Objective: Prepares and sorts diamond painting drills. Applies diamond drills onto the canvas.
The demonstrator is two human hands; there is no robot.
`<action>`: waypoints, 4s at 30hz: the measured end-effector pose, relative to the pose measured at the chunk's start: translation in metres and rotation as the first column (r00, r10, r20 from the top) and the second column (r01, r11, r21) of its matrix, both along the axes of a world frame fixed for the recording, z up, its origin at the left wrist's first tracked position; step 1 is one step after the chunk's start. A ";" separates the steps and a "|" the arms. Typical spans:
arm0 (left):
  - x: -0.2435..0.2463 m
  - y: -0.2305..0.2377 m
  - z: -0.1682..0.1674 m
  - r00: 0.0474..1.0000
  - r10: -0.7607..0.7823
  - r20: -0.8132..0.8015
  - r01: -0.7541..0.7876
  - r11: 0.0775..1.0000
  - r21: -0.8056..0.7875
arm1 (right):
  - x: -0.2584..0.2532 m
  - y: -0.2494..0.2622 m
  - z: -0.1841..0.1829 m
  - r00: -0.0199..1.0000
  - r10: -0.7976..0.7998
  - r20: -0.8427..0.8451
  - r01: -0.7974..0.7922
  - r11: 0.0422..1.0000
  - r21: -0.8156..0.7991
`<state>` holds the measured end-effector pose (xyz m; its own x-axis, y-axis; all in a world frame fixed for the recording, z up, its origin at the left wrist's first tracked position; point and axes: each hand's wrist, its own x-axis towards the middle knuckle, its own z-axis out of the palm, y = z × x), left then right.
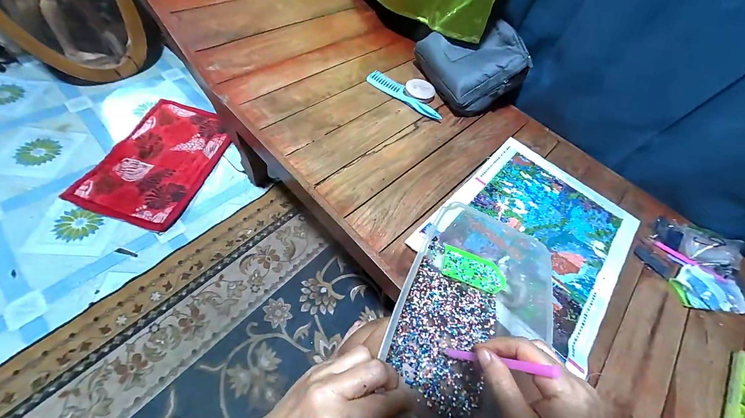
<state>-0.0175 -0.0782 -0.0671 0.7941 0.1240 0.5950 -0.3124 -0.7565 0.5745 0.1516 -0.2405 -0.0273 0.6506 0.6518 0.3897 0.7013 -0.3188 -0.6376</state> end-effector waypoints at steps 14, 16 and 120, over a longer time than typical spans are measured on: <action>-0.008 -0.003 -0.020 0.997 0.025 0.076 -0.022 0.999 -0.041 | -0.017 -0.002 -0.007 0.996 -0.057 0.067 0.052 0.996 0.073; -0.006 -0.003 -0.023 0.995 0.034 0.098 -0.028 0.998 -0.058 | -0.017 -0.001 -0.007 0.997 -0.037 0.063 0.031 0.996 0.088; 0.001 0.003 -0.024 0.995 0.019 0.100 -0.011 0.997 -0.078 | 0.023 -0.001 0.023 1.000 -0.014 0.022 0.014 0.999 0.031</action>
